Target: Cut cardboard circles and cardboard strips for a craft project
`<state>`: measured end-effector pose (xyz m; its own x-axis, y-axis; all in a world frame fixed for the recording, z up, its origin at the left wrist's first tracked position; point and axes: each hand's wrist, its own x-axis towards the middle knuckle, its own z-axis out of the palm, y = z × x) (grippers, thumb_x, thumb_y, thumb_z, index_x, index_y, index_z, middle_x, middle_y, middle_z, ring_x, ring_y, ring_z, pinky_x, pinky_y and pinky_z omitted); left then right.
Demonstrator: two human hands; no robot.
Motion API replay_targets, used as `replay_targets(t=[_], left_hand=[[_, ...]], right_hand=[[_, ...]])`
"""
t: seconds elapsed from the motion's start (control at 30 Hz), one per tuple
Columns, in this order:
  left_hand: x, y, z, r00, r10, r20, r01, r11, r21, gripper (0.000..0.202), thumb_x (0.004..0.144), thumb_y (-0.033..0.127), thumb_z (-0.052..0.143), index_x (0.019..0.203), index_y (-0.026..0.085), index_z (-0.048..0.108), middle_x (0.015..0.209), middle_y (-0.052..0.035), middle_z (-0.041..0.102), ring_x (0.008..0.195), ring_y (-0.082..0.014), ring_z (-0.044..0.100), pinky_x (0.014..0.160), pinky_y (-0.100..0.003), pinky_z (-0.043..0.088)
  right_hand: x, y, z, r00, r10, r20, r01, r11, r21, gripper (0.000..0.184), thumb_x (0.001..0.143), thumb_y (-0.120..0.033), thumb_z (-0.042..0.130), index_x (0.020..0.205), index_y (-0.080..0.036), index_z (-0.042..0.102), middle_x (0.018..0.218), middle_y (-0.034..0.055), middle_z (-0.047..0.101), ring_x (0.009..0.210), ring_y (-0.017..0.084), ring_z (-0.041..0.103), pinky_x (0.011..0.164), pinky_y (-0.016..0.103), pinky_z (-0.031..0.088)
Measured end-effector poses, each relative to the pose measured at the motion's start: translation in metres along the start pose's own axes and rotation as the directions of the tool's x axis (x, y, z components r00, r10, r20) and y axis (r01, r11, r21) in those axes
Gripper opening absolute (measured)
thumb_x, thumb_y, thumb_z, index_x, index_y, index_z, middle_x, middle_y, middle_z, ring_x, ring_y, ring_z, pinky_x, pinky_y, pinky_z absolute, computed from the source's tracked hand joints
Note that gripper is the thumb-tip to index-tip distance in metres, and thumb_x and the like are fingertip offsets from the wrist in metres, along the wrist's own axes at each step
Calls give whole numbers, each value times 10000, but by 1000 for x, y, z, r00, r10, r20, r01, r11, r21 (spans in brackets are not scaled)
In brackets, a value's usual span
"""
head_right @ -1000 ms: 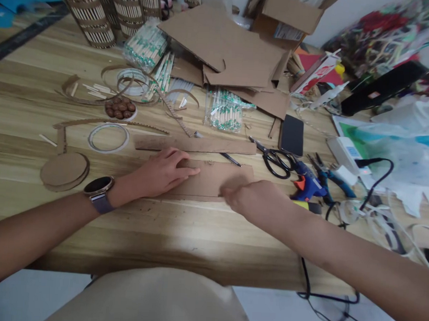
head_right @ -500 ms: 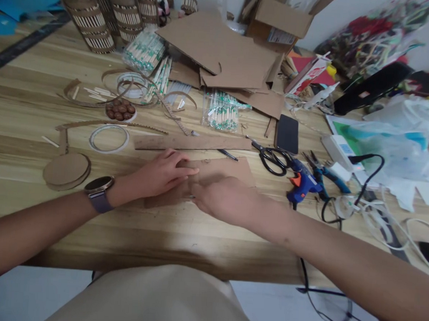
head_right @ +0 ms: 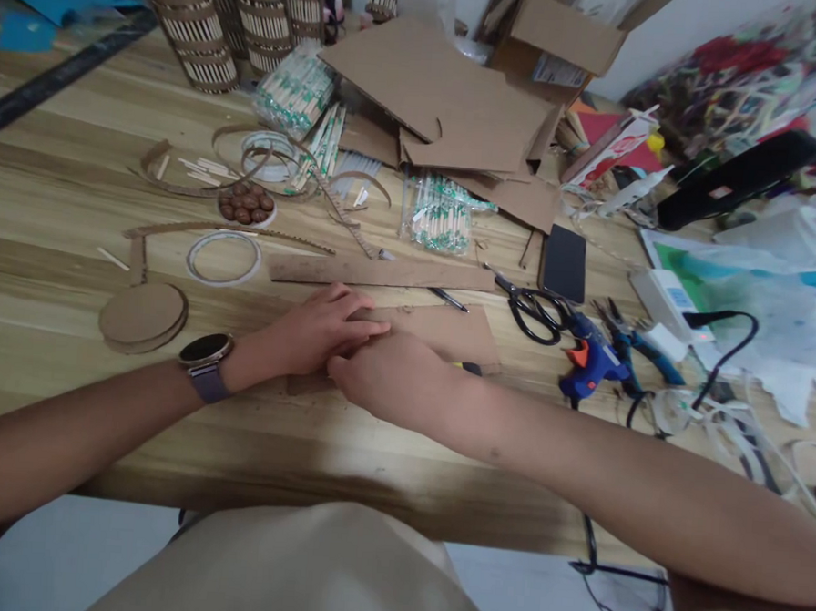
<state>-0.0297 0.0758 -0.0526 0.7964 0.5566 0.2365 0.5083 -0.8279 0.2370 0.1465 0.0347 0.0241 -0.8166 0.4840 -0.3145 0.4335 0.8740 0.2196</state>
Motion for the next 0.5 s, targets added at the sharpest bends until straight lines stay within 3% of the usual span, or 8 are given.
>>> replay_targets(t=[0.3,0.5], left_hand=[[0,0,-1,1000,-3,1,3,999,-44,369,983,196,538,1329,243,658,1248,-133,572,1074,-278,457,991,-437,440],[1,1,-3,1000,-4,22,5,998,-56,362,986,200,533,1323,230,661,1259,-140,566,1086,-285,453,1004,-444,437]], right_hand=[[3,1,-5,999,1,40,-3,999,49,328,866,-3,477,983,-172,733,859,111,770,690,199,680,565,279,352],[5,0,0,1000,15,22,-16,999,38,268,878,-36,507,905,-201,716,764,79,752,679,204,683,526,287,301]])
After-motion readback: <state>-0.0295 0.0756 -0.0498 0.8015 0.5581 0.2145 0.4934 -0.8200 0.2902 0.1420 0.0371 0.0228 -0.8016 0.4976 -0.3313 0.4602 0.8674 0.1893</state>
